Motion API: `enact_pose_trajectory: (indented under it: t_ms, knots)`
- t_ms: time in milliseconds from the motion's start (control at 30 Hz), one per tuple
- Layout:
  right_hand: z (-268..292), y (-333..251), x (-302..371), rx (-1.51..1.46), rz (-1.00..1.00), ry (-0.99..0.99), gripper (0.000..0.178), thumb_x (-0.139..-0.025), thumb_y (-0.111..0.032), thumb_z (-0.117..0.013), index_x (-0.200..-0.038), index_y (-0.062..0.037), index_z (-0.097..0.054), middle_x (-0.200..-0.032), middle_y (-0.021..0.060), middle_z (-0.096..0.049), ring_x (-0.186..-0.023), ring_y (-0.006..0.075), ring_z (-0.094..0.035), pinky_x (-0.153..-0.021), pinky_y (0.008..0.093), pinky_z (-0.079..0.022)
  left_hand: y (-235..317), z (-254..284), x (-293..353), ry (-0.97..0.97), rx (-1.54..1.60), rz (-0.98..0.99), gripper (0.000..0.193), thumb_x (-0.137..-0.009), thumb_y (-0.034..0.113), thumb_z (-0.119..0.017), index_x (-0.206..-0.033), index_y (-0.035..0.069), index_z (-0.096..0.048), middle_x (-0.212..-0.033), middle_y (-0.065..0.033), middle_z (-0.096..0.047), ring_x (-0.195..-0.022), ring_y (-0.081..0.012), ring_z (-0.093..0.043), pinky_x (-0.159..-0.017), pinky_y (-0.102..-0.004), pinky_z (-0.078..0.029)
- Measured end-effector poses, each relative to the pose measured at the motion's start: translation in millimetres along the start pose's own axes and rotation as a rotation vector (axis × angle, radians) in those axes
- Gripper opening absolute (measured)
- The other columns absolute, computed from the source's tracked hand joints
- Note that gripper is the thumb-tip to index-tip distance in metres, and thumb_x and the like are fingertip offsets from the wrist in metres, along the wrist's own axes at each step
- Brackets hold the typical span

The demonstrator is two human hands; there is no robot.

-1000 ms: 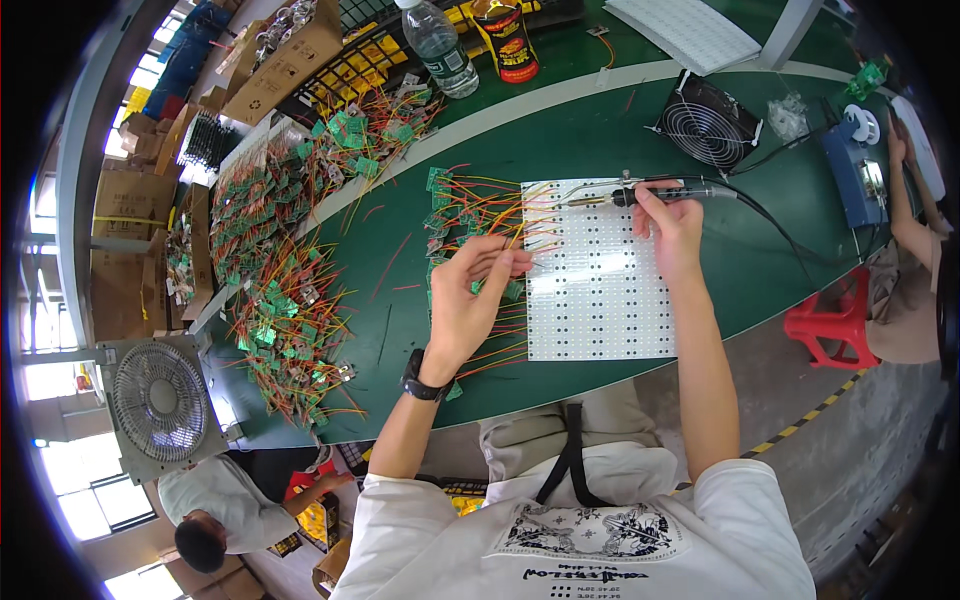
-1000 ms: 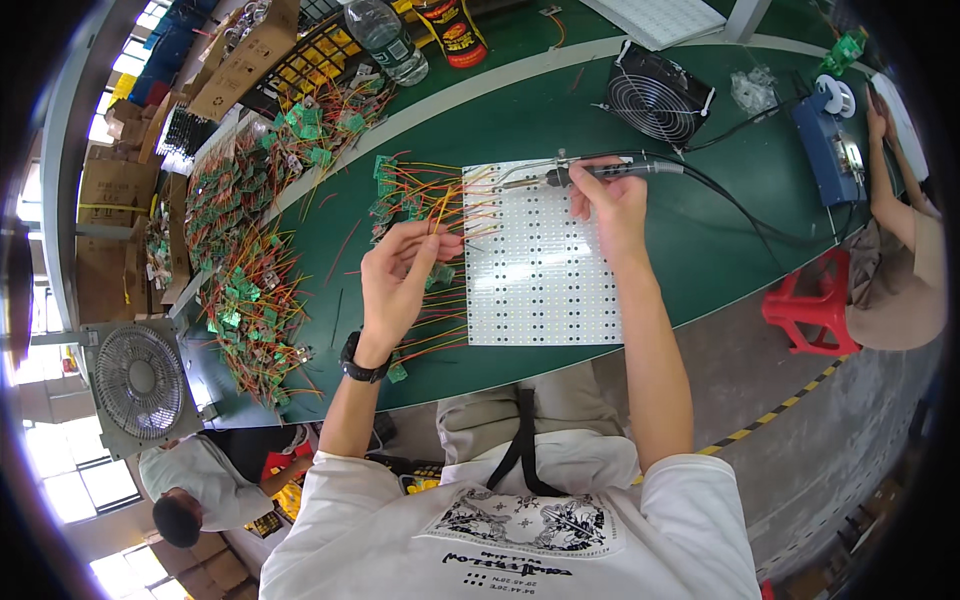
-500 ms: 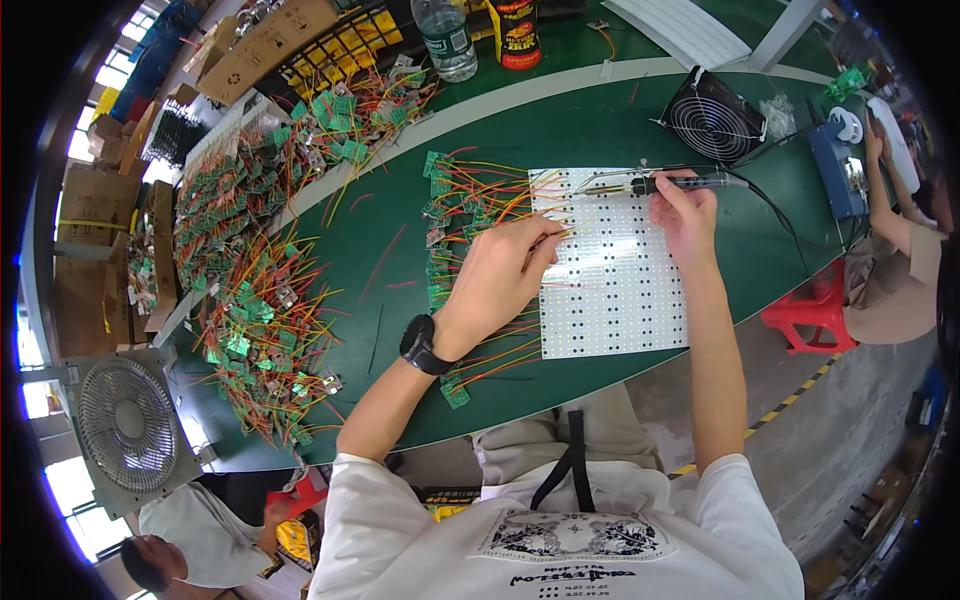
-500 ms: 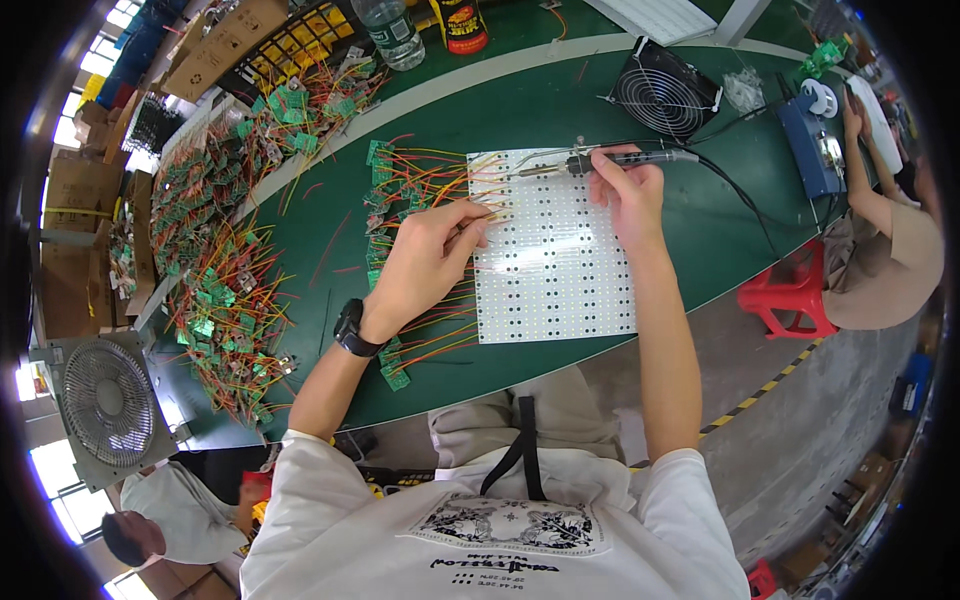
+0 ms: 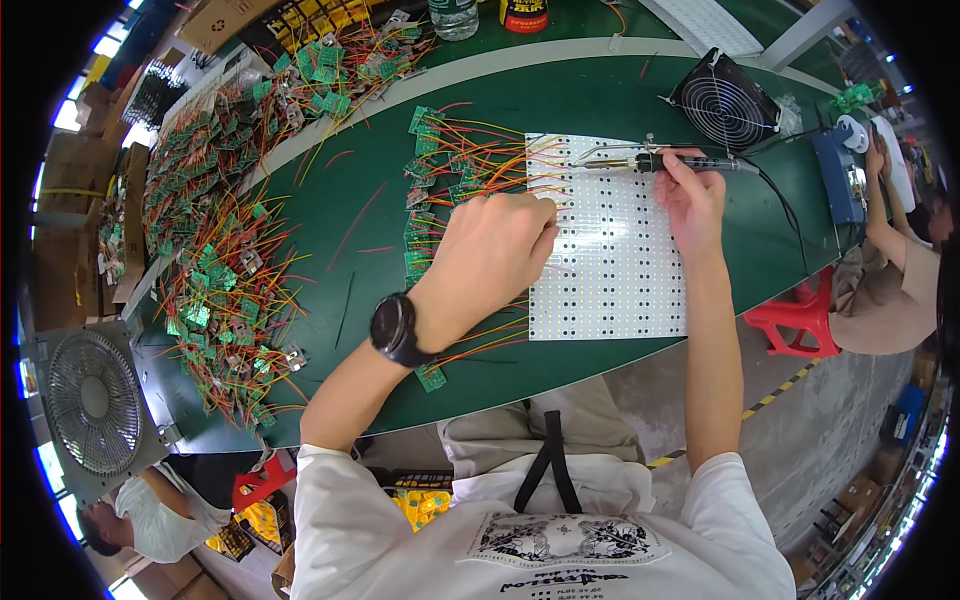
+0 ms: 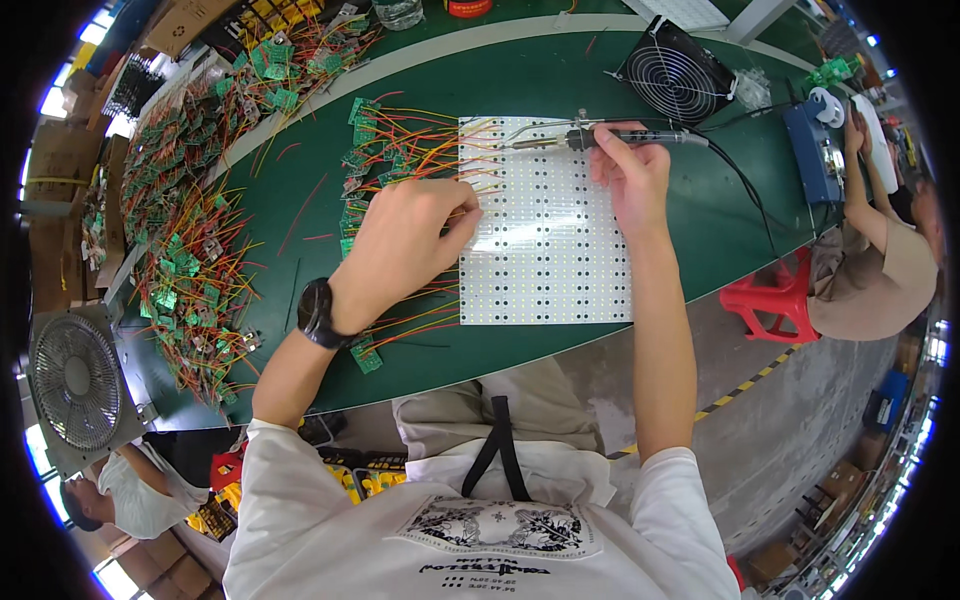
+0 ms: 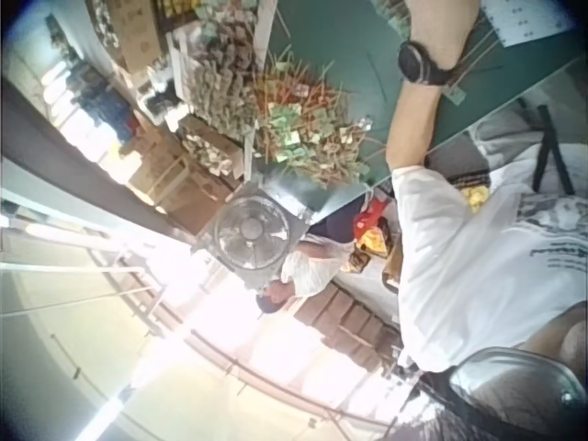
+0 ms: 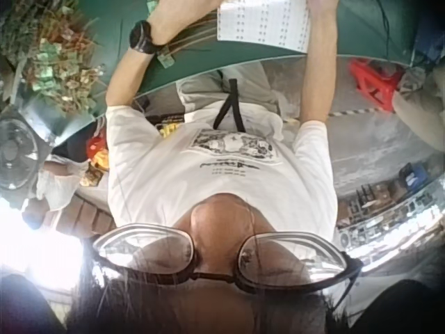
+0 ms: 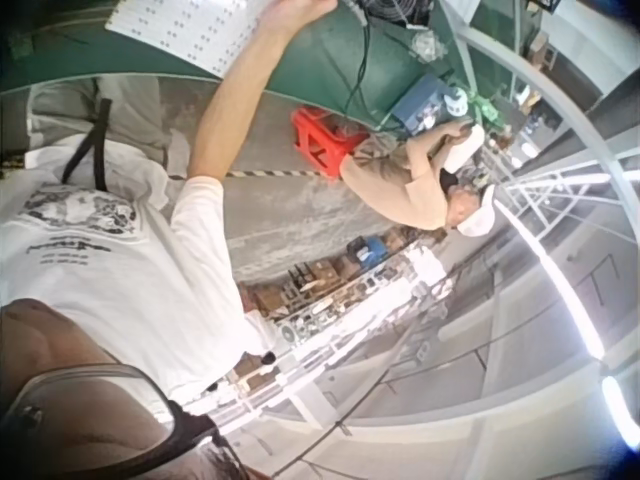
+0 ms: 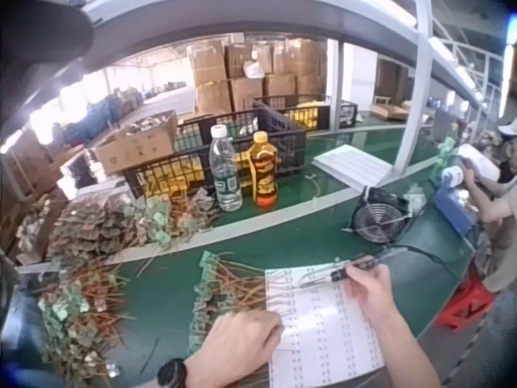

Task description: The person picks up circuit boards with wires from a pile by hand and solders the wires to an LED panel using a soldering iron.

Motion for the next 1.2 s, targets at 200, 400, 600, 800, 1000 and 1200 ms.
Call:
enact_pose_trajectory:
  t_ms: [200,400,600,800,1000,1200]
  knots:
    - [0,2,1,0.034,0.028,-0.032,0.018,-0.088,-0.008,-0.066,-0.101,0.005,-0.065,-0.072,0.0075,-0.063,-0.058,0.013,-0.057,-0.051,0.0256,-0.041,-18,-25,-5,0.033,0.157,-0.033,0.011,-0.086,0.011,-0.063,-0.086,0.001,-0.066,-0.086,-0.0139,-0.067,-0.075,-0.0341,-0.064,-0.066,-0.0405,-0.051]
    - [-5,0,3,0.073,0.0,-0.022,0.017,-0.087,-0.01,-0.068,-0.098,0.0034,-0.066,-0.068,0.0079,-0.064,-0.052,0.0125,-0.055,-0.049,0.0246,-0.036,-27,-25,-6,0.012,0.216,-0.024,0.014,-0.088,0.012,-0.062,-0.094,0.0,-0.066,-0.083,-0.0136,-0.068,-0.069,-0.0301,-0.066,-0.062,-0.0372,-0.051]
    - [-2,3,1,0.072,0.009,0.03,0.018,-0.086,-0.01,-0.068,-0.098,0.0035,-0.066,-0.069,0.0078,-0.065,-0.052,0.0127,-0.056,-0.048,0.025,-0.037,-29,-5,-9,-0.23,0.733,0.302,0.019,-0.093,0.014,-0.062,-0.097,-0.004,-0.063,-0.075,-0.0086,-0.069,-0.054,-0.0136,-0.065,-0.048,-0.0261,-0.049]
    - [-1,1,1,0.06,0.011,-0.025,0.018,-0.086,-0.009,-0.068,-0.098,0.0044,-0.066,-0.069,0.008,-0.065,-0.052,0.013,-0.057,-0.048,0.0251,-0.037,-31,4,-10,-0.283,1.009,0.422,0.02,-0.095,0.014,-0.06,-0.098,-0.005,-0.063,-0.08,-0.0104,-0.07,-0.061,-0.0138,-0.068,-0.055,-0.024,-0.054]
    - [-5,-2,3,0.09,-0.002,-0.011,0.019,-0.089,-0.01,-0.066,-0.1,0.0046,-0.064,-0.071,0.0074,-0.062,-0.056,0.013,-0.054,-0.051,0.0249,-0.038,-28,11,-9,-0.285,1.086,0.418,0.021,-0.096,0.015,-0.06,-0.099,-0.006,-0.062,-0.084,-0.0121,-0.072,-0.072,-0.015,-0.07,-0.063,-0.0251,-0.056]
    - [-4,-1,3,0.064,0.018,-0.021,0.018,-0.087,-0.009,-0.068,-0.098,0.0047,-0.066,-0.069,0.0076,-0.064,-0.053,0.013,-0.057,-0.049,0.0249,-0.038,-31,4,-10,-0.25,1.146,0.36,0.023,-0.098,0.016,-0.056,-0.101,-0.006,-0.056,-0.087,-0.0158,-0.072,-0.077,-0.0202,-0.072,-0.065,-0.0285,-0.058]
Point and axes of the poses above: each hand's wrist, its own x-axis away from the middle knuckle, its own z-axis out of the back of the hand, y = z × x, the point moved 3 cm from there along -x, towards the middle knuckle
